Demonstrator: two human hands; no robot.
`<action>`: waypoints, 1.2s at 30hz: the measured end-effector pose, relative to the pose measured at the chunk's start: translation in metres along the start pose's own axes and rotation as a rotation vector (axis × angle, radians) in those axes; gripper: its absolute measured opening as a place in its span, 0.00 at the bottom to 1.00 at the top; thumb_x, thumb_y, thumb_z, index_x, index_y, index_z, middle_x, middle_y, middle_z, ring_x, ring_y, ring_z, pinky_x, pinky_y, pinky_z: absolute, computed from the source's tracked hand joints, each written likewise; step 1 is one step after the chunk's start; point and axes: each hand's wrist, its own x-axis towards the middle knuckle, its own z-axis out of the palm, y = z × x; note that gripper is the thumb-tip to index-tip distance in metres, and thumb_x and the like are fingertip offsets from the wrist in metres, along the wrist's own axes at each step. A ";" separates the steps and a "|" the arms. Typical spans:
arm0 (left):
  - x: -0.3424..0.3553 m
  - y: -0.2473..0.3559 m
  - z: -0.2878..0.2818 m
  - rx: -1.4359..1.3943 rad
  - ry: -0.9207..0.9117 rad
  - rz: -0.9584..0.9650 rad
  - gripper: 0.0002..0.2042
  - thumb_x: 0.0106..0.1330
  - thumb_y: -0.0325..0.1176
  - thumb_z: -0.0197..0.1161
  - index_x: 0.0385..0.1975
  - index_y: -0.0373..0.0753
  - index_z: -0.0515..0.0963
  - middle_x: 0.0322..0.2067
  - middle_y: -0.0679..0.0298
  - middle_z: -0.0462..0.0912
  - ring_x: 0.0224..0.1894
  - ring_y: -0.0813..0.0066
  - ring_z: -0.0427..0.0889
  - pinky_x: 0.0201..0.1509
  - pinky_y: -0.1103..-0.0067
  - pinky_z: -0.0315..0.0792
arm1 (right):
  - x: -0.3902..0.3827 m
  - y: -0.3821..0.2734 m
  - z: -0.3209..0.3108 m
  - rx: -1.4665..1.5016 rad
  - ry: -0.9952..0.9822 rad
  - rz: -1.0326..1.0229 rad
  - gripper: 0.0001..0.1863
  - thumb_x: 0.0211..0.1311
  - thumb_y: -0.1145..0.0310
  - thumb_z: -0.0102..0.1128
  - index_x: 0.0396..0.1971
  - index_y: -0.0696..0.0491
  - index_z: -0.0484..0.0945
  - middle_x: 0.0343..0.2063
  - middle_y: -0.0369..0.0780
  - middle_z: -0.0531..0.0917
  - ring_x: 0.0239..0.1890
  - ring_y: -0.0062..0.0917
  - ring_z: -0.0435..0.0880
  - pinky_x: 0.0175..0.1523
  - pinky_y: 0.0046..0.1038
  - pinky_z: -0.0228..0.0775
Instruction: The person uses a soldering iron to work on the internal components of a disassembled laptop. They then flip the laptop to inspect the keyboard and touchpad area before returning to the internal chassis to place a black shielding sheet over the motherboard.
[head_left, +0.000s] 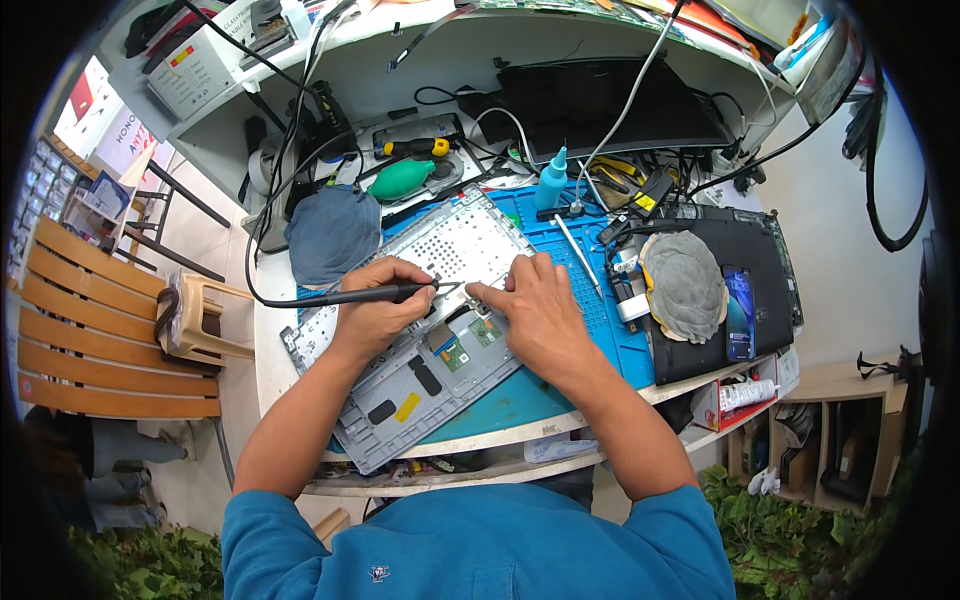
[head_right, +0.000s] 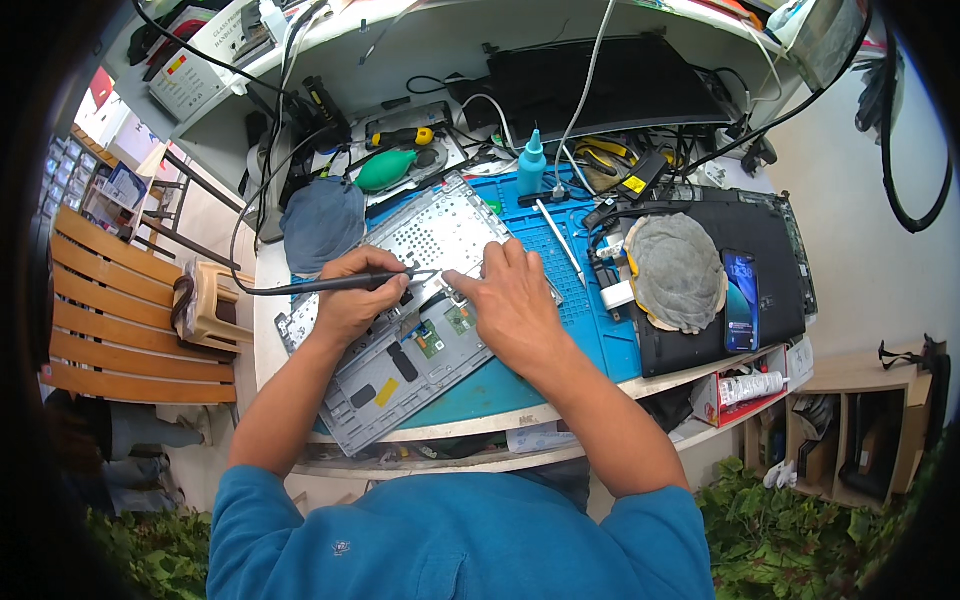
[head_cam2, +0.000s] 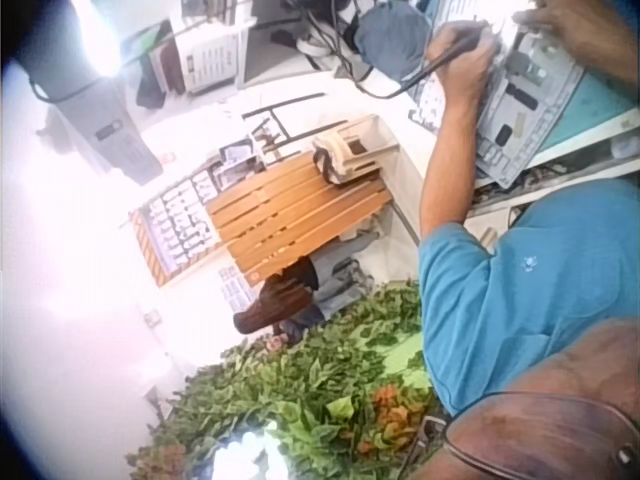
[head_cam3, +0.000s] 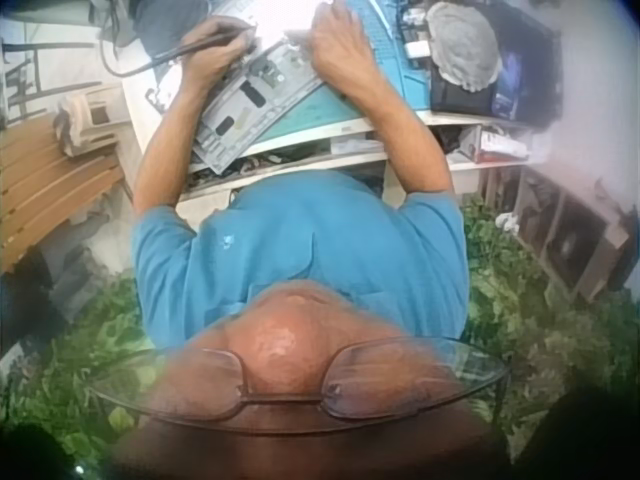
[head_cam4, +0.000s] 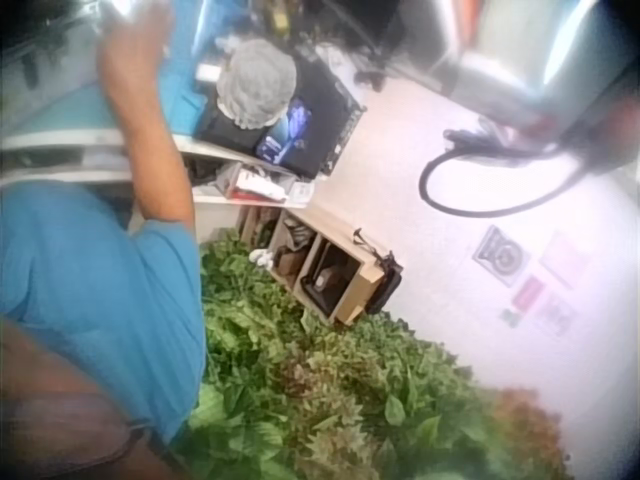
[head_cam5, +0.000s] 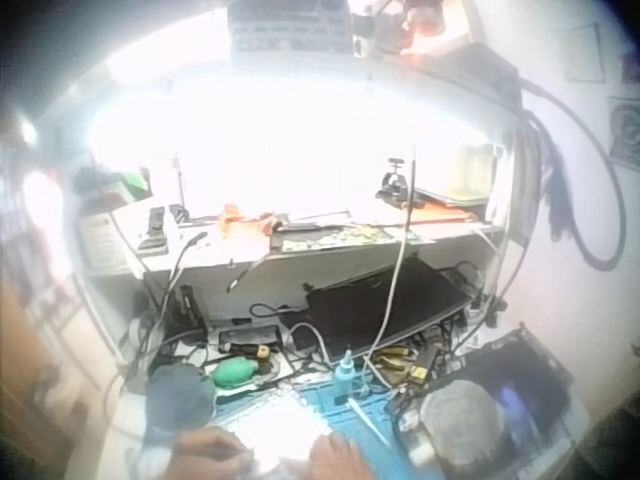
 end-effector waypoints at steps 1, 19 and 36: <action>0.000 0.000 0.000 -0.007 0.000 -0.003 0.08 0.68 0.23 0.78 0.43 0.33 0.88 0.38 0.63 0.92 0.38 0.81 0.90 0.44 0.83 0.84 | 0.000 0.000 0.000 0.000 0.002 0.000 0.26 0.69 0.76 0.58 0.62 0.41 0.92 0.43 0.45 0.80 0.54 0.41 0.75 0.56 0.40 0.64; -0.001 0.004 0.003 -0.042 0.031 -0.014 0.08 0.67 0.26 0.79 0.41 0.32 0.90 0.36 0.62 0.92 0.36 0.81 0.89 0.41 0.83 0.82 | 0.002 -0.001 0.001 -0.019 -0.001 -0.009 0.26 0.68 0.76 0.60 0.62 0.41 0.92 0.44 0.46 0.81 0.54 0.41 0.75 0.57 0.41 0.65; 0.000 0.002 0.003 -0.042 0.029 -0.001 0.08 0.67 0.26 0.79 0.42 0.32 0.90 0.36 0.62 0.93 0.37 0.81 0.90 0.42 0.82 0.83 | 0.002 -0.002 -0.002 -0.020 -0.024 0.001 0.26 0.68 0.77 0.60 0.61 0.40 0.92 0.44 0.46 0.80 0.54 0.40 0.75 0.58 0.42 0.64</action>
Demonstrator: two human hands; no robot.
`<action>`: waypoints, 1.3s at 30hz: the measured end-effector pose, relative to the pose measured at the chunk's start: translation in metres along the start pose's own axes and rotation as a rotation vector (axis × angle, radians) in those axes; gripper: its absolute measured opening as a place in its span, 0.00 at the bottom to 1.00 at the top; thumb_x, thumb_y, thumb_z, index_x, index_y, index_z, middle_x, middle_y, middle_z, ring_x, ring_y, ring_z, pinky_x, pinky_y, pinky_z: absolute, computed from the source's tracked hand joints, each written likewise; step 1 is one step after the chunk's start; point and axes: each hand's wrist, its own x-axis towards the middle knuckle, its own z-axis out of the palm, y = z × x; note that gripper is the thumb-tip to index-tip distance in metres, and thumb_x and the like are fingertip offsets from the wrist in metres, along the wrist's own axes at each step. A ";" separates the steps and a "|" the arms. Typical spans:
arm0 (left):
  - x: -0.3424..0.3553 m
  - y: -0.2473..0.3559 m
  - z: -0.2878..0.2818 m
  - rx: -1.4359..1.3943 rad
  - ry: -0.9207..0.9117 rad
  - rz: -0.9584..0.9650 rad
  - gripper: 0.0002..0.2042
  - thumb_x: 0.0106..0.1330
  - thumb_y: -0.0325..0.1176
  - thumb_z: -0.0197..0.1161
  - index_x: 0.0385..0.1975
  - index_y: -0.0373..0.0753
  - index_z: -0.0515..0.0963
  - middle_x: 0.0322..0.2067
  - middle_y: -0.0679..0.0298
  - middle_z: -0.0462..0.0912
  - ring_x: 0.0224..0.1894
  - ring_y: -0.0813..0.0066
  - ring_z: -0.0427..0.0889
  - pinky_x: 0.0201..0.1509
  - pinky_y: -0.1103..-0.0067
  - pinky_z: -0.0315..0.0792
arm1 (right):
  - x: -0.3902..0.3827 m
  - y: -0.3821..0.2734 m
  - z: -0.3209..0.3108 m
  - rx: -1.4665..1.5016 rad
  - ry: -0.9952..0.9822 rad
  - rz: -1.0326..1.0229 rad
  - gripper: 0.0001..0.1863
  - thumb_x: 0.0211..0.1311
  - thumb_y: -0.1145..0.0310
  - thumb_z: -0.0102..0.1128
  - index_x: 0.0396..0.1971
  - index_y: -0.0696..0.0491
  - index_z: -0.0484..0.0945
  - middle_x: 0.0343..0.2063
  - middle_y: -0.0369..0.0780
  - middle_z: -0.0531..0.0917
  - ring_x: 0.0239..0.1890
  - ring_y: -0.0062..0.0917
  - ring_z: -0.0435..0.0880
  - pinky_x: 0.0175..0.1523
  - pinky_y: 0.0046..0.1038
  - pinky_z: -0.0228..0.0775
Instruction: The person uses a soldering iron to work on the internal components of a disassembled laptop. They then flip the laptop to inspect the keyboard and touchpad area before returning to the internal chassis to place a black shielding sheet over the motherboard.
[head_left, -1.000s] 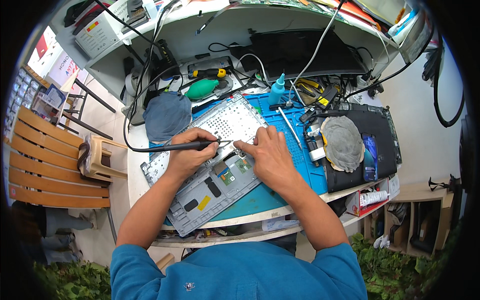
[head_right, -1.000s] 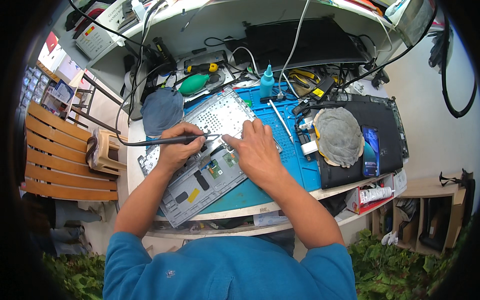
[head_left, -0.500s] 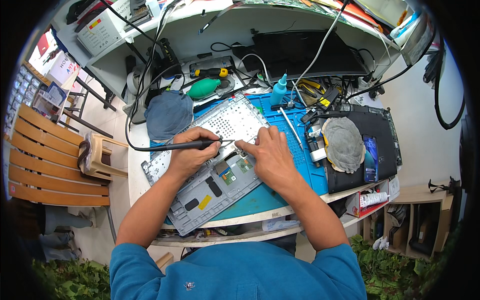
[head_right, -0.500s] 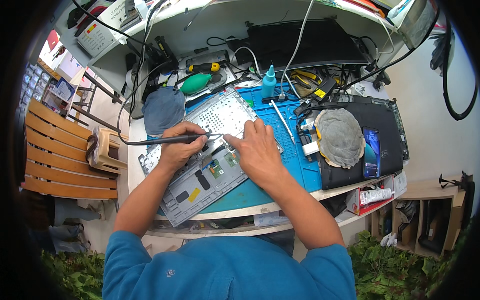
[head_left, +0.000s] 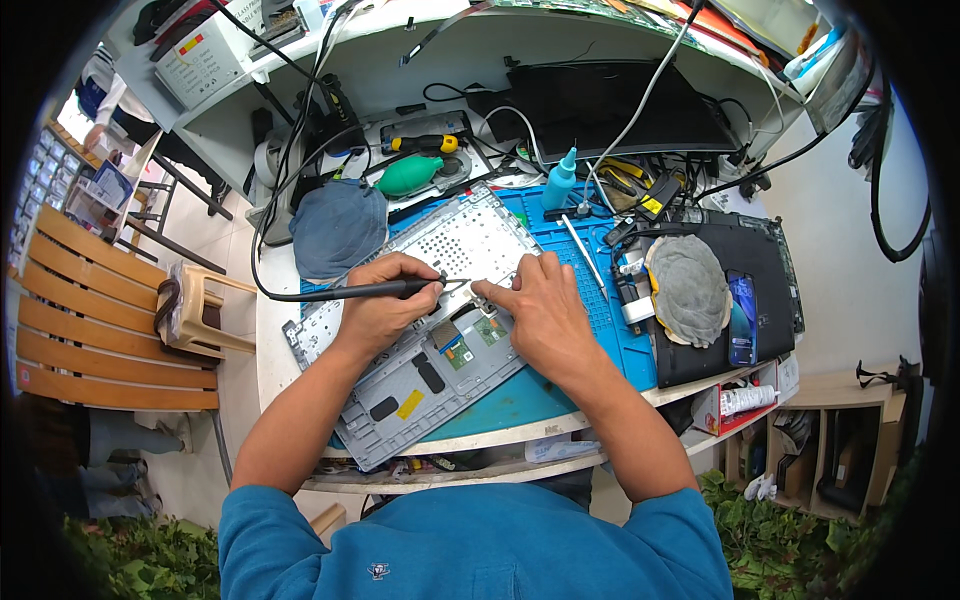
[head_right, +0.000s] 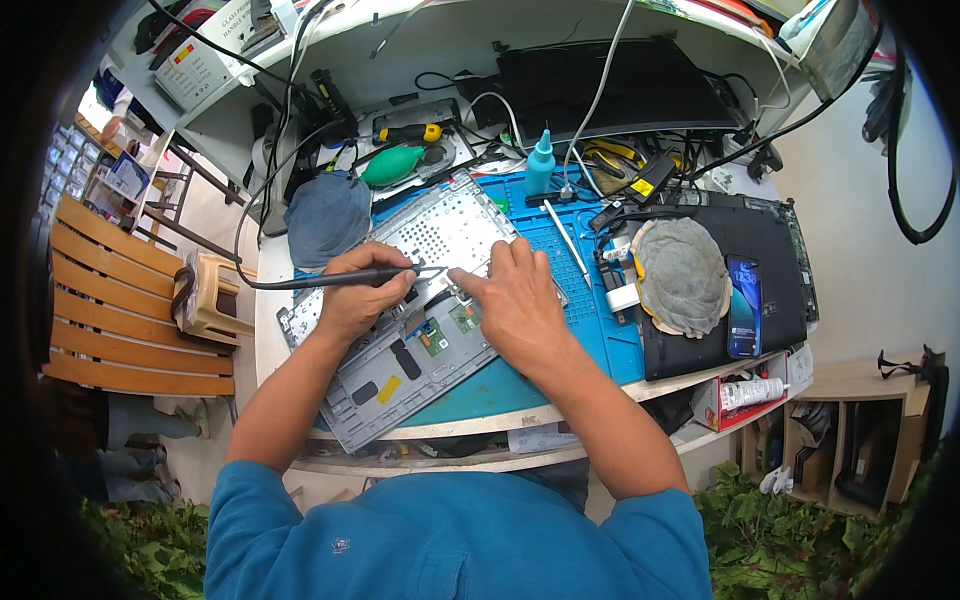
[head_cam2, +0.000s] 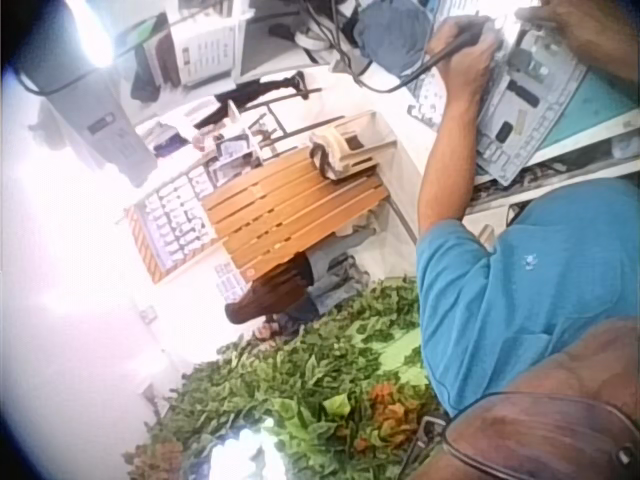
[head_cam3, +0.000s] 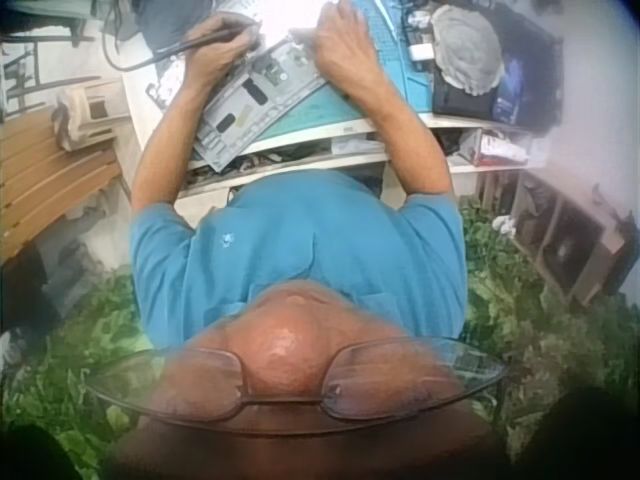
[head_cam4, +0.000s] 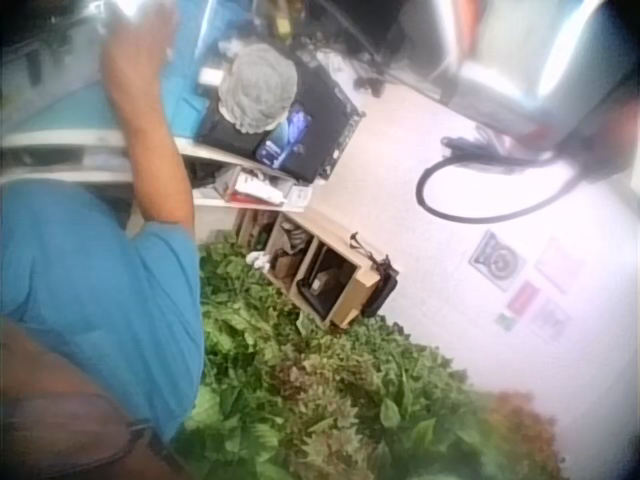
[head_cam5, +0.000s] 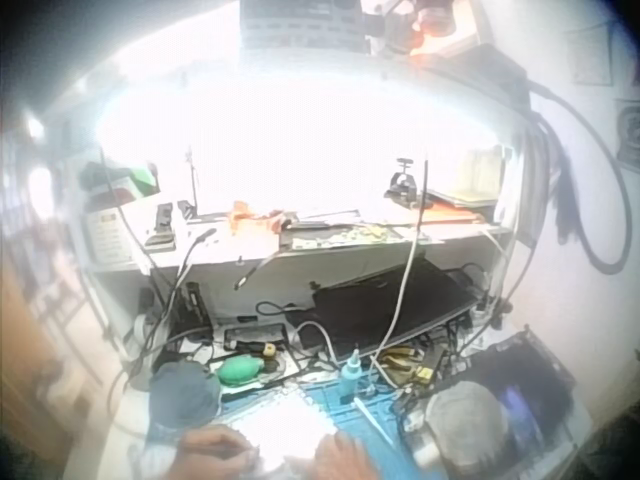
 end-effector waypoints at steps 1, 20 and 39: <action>0.000 0.000 0.000 -0.002 -0.004 -0.002 0.08 0.67 0.26 0.79 0.42 0.32 0.90 0.36 0.62 0.93 0.37 0.81 0.90 0.42 0.83 0.83 | 0.000 0.000 -0.001 -0.002 -0.003 0.002 0.26 0.68 0.77 0.60 0.61 0.40 0.92 0.44 0.46 0.80 0.54 0.40 0.75 0.57 0.42 0.64; 0.001 -0.002 -0.002 -0.011 -0.015 0.018 0.08 0.67 0.25 0.79 0.42 0.33 0.89 0.37 0.61 0.93 0.38 0.80 0.90 0.44 0.82 0.84 | 0.001 -0.001 -0.002 -0.003 -0.019 0.014 0.26 0.70 0.76 0.59 0.62 0.41 0.91 0.45 0.47 0.81 0.55 0.41 0.76 0.58 0.42 0.64; 0.000 0.008 -0.007 -0.029 0.033 -0.032 0.08 0.69 0.28 0.78 0.42 0.32 0.87 0.32 0.63 0.90 0.32 0.81 0.88 0.37 0.82 0.81 | 0.002 0.000 0.001 0.007 0.015 -0.011 0.25 0.69 0.75 0.59 0.61 0.40 0.92 0.43 0.46 0.80 0.55 0.42 0.76 0.57 0.42 0.64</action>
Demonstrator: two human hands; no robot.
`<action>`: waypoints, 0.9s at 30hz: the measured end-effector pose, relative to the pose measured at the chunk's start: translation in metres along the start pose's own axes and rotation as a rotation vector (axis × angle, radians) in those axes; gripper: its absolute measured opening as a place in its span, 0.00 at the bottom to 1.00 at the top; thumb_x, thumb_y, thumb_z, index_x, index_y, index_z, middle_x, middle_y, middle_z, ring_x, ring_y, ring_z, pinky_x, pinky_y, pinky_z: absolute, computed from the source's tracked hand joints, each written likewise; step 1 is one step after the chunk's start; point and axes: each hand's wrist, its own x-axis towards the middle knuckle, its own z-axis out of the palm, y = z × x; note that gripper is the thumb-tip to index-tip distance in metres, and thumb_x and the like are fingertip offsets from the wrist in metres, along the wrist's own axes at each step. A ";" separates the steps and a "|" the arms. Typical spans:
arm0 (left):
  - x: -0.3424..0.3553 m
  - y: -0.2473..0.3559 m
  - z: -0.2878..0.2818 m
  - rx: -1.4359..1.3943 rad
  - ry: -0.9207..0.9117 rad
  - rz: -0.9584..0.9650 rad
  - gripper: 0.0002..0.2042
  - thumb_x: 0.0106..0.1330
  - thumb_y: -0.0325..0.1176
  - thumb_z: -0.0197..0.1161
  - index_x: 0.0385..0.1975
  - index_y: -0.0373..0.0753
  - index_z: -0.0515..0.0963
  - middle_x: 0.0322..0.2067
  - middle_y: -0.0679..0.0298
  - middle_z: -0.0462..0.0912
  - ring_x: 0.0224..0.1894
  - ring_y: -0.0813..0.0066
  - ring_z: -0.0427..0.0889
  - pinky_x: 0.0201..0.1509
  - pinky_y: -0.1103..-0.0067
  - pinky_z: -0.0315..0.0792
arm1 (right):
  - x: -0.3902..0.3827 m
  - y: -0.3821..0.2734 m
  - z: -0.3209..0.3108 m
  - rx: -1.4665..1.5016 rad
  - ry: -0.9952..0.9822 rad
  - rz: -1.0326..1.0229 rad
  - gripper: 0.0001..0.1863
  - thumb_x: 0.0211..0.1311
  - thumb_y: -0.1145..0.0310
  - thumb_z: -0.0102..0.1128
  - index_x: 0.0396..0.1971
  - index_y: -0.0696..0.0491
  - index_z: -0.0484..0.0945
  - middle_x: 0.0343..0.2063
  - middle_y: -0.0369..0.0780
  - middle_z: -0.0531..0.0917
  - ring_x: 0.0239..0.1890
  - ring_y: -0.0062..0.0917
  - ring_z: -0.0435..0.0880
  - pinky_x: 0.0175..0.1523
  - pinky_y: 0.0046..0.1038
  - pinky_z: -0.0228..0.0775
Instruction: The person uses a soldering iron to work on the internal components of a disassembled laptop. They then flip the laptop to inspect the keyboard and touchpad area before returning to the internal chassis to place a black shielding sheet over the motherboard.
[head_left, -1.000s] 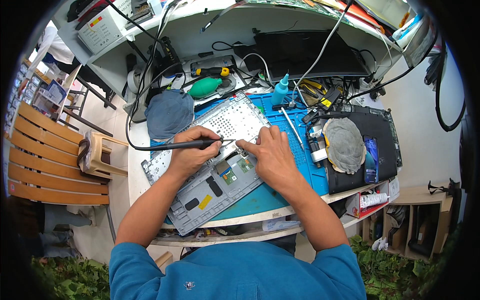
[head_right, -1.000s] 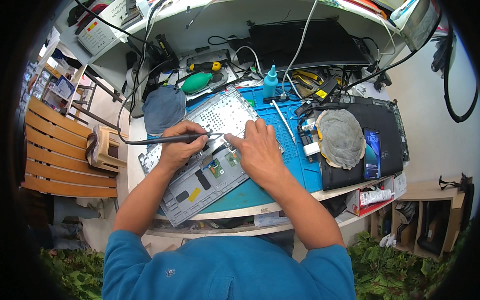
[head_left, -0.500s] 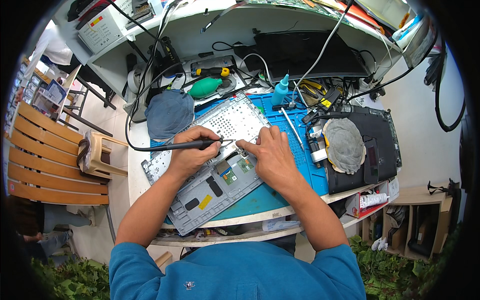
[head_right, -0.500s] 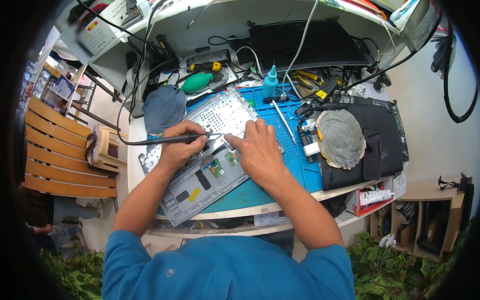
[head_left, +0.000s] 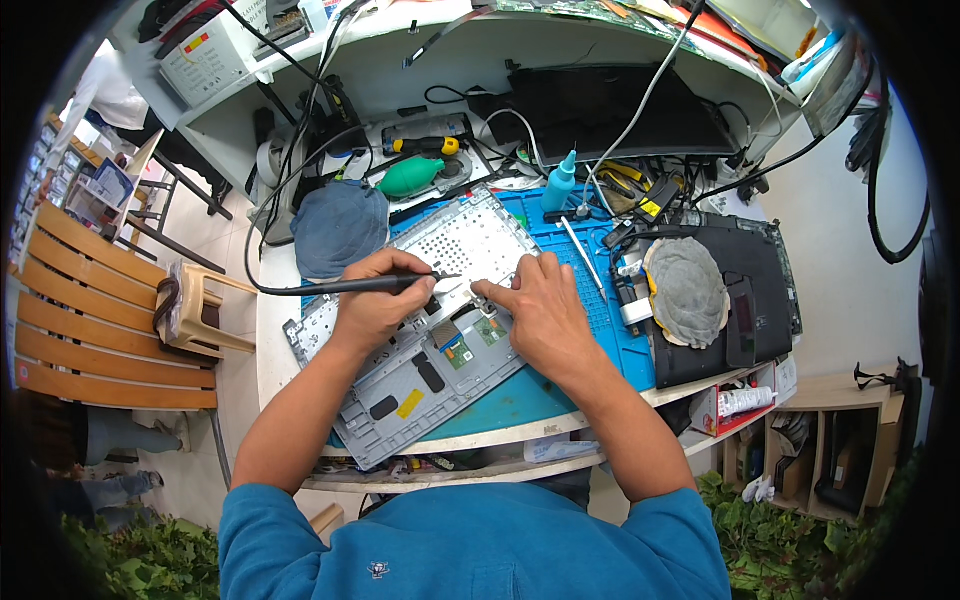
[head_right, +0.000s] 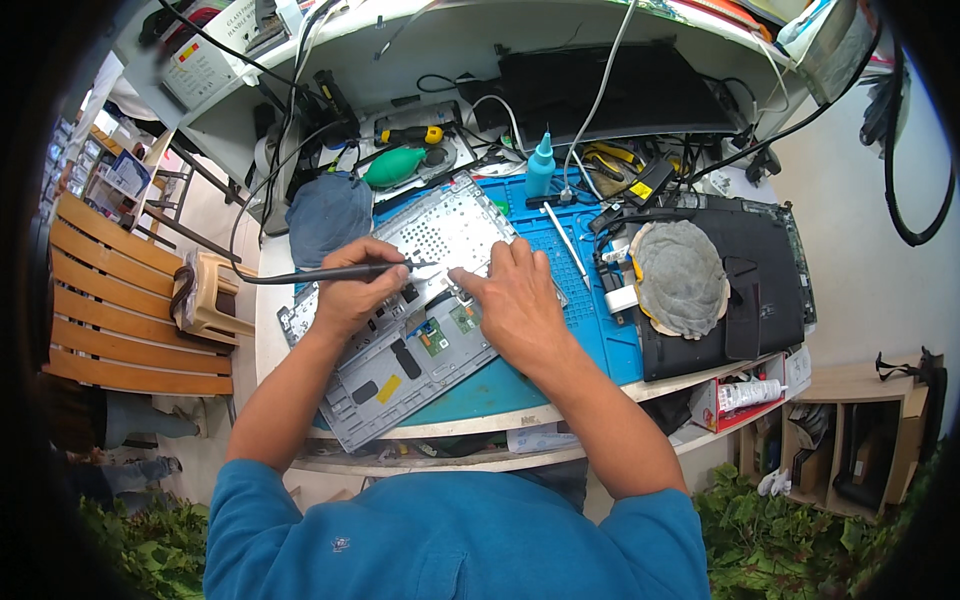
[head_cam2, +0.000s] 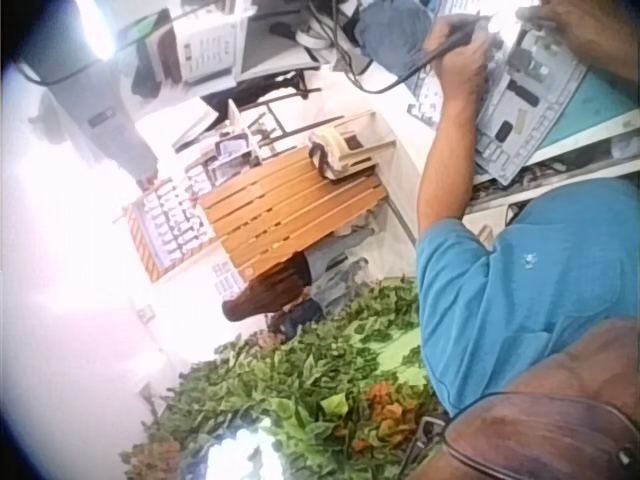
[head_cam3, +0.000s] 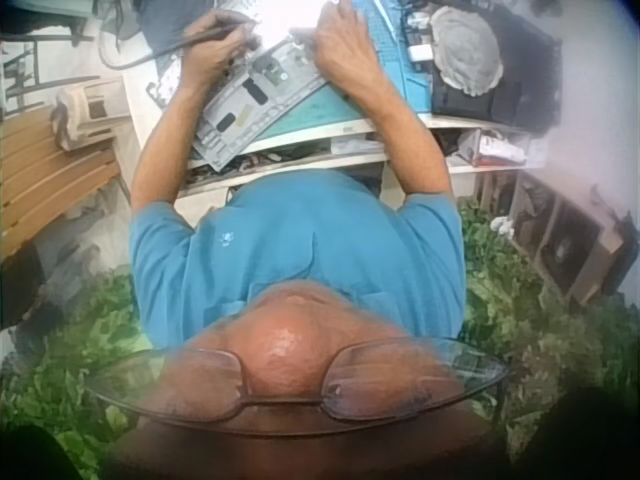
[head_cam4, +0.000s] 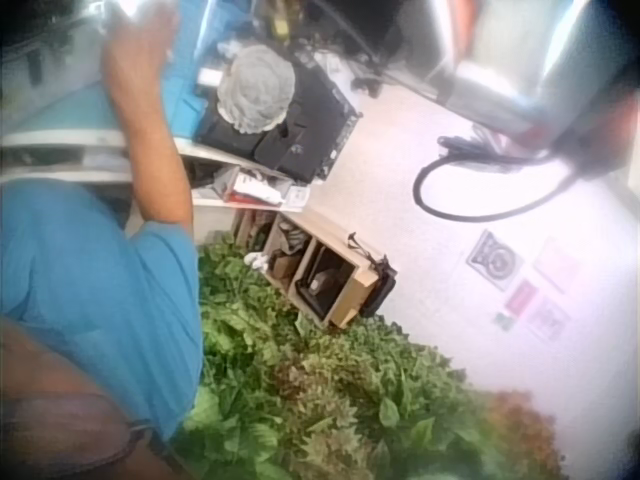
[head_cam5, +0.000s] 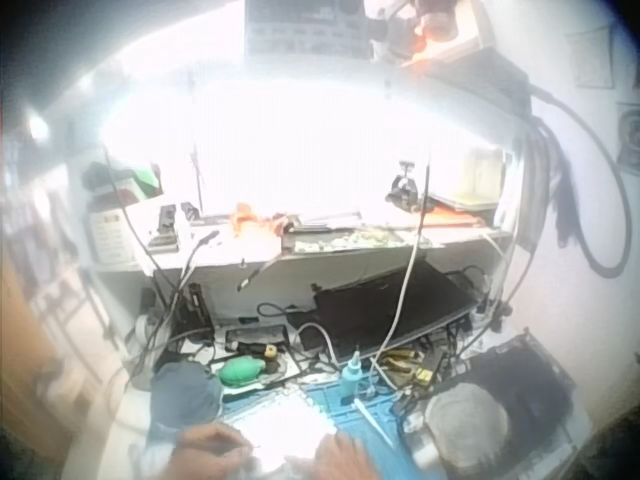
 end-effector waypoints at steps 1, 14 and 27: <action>0.000 0.004 -0.005 -0.026 0.004 -0.007 0.08 0.70 0.28 0.77 0.41 0.33 0.86 0.31 0.64 0.90 0.31 0.81 0.87 0.36 0.82 0.80 | 0.002 0.000 0.000 -0.003 0.002 -0.008 0.25 0.69 0.75 0.59 0.61 0.40 0.92 0.43 0.46 0.80 0.55 0.42 0.76 0.57 0.42 0.64; 0.011 0.176 -0.166 1.046 0.121 0.529 0.08 0.62 0.17 0.72 0.40 0.33 0.86 0.40 0.57 0.87 0.43 0.59 0.89 0.49 0.70 0.81 | -0.001 0.000 0.004 -0.019 0.048 -0.005 0.29 0.62 0.78 0.62 0.59 0.37 0.94 0.40 0.41 0.79 0.50 0.37 0.74 0.58 0.39 0.65; 0.215 0.223 -0.173 0.846 0.725 0.641 0.16 0.66 0.35 0.80 0.50 0.36 0.88 0.44 0.54 0.95 0.46 0.63 0.94 0.55 0.70 0.84 | -0.003 0.005 0.008 -0.010 0.064 -0.040 0.23 0.68 0.72 0.63 0.59 0.36 0.93 0.42 0.43 0.80 0.52 0.41 0.75 0.57 0.42 0.65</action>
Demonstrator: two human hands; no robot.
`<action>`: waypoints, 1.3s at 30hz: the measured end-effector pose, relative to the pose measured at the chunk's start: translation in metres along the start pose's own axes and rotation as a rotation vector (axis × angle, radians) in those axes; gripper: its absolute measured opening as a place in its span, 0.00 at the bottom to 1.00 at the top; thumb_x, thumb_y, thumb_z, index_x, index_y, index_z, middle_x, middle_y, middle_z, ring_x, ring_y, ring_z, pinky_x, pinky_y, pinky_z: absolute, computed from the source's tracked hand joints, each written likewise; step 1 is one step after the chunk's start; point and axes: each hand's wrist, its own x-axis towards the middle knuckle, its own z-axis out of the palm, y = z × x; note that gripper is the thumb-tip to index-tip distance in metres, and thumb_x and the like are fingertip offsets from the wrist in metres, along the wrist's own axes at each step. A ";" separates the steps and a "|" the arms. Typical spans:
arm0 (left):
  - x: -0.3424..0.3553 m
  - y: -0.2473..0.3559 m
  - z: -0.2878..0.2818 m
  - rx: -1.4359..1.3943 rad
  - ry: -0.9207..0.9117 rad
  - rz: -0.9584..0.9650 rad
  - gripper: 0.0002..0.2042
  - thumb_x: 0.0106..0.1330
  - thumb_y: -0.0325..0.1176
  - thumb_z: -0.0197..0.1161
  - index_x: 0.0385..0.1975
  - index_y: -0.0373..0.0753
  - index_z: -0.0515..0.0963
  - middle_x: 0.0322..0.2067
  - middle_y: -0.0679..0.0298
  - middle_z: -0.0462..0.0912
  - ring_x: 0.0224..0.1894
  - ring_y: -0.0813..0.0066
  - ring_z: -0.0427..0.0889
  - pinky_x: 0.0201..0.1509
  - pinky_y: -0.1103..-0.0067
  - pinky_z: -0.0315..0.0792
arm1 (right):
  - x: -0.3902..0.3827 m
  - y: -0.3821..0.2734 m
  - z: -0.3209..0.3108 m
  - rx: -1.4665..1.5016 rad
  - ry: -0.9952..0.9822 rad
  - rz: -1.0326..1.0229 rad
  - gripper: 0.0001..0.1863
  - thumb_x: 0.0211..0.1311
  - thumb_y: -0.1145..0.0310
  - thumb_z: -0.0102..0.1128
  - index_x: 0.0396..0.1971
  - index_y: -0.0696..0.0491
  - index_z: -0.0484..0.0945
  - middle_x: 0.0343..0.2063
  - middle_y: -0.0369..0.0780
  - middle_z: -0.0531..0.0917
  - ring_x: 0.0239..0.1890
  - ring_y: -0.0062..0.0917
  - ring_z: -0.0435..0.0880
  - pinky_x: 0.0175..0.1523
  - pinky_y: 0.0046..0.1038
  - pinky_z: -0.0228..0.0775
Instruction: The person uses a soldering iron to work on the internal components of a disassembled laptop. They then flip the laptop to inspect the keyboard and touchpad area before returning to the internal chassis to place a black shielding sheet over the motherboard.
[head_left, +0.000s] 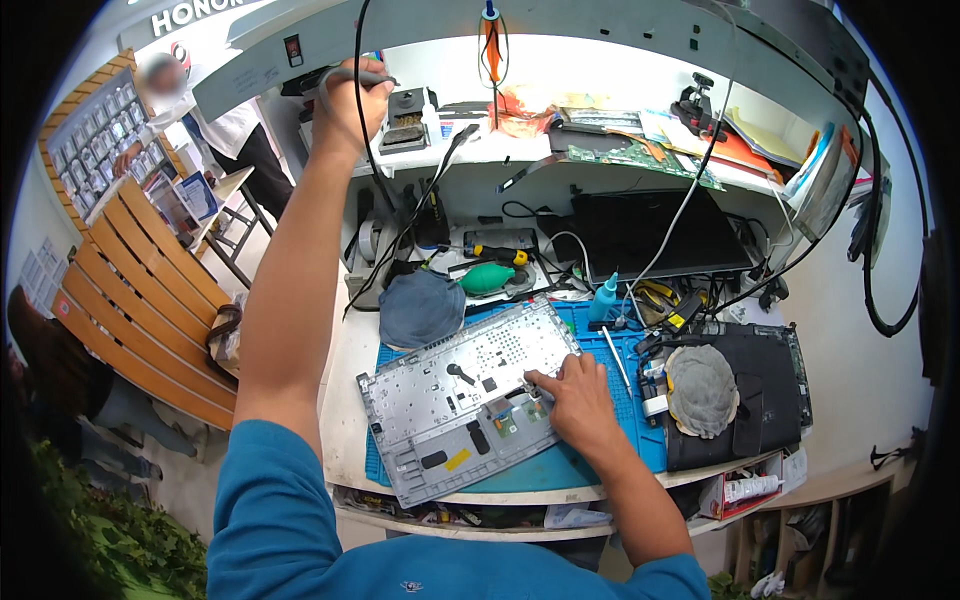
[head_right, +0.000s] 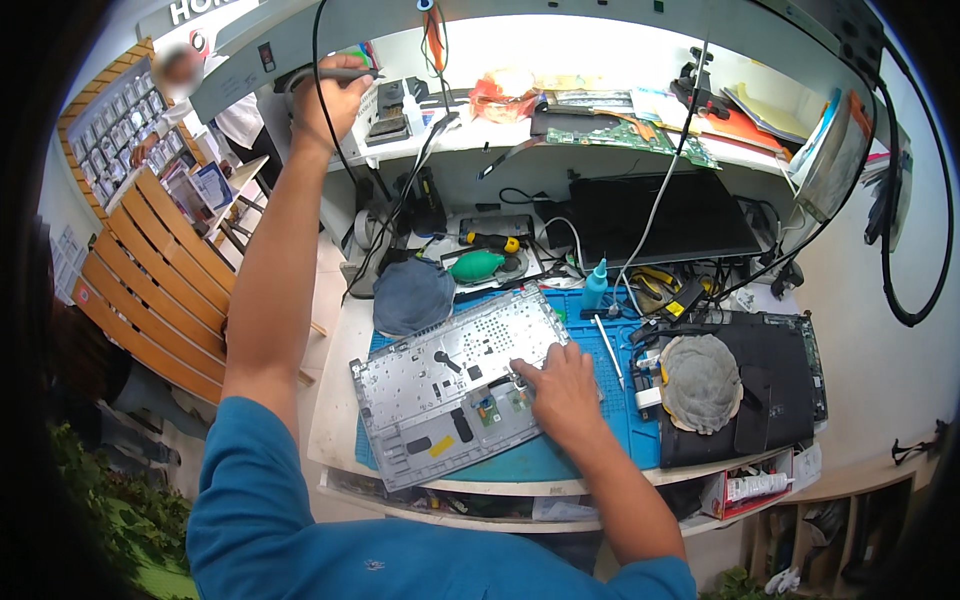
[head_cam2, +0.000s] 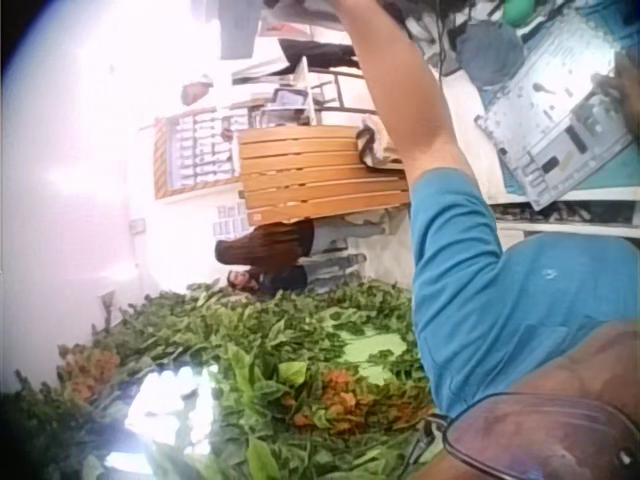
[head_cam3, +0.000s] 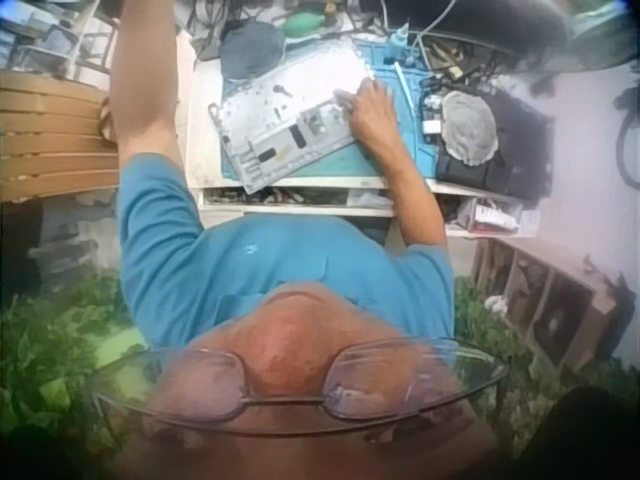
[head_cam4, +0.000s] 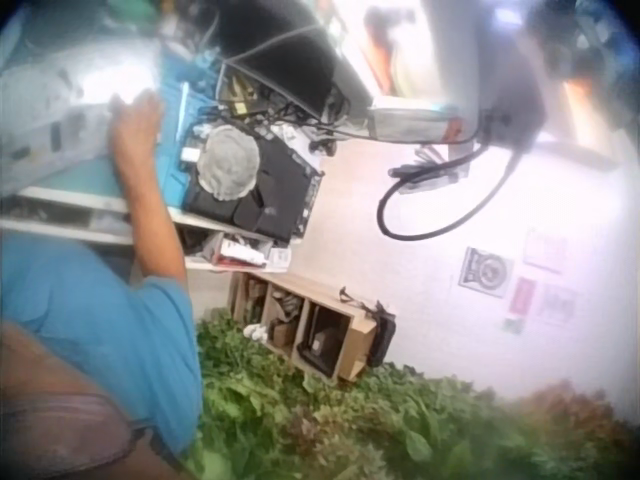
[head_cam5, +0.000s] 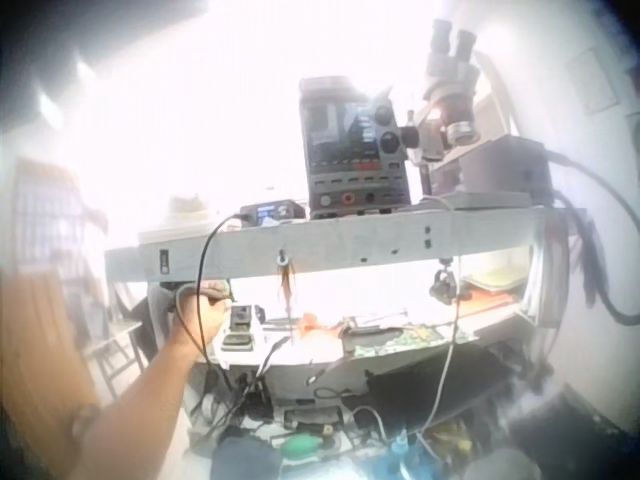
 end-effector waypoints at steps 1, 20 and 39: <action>0.008 0.003 0.008 0.003 -0.005 -0.051 0.16 0.65 0.36 0.80 0.49 0.36 0.88 0.45 0.53 0.95 0.47 0.61 0.94 0.56 0.69 0.84 | 0.000 0.000 -0.001 -0.002 -0.008 0.004 0.24 0.67 0.72 0.63 0.59 0.36 0.93 0.42 0.43 0.80 0.52 0.41 0.75 0.57 0.42 0.65; 0.050 0.013 0.070 0.493 -0.282 -0.205 0.25 0.73 0.34 0.62 0.63 0.21 0.77 0.61 0.35 0.86 0.64 0.44 0.89 0.69 0.60 0.83 | -0.001 -0.002 -0.006 0.007 -0.016 0.042 0.28 0.62 0.77 0.64 0.60 0.37 0.93 0.42 0.40 0.80 0.52 0.37 0.75 0.58 0.40 0.65; -0.196 0.055 -0.064 -0.312 -0.074 0.193 0.04 0.75 0.25 0.68 0.44 0.37 0.87 0.40 0.65 0.92 0.33 0.83 0.85 0.38 0.82 0.79 | 0.002 -0.001 -0.005 -0.017 -0.051 0.029 0.24 0.69 0.74 0.60 0.59 0.37 0.93 0.43 0.43 0.81 0.54 0.39 0.76 0.56 0.40 0.65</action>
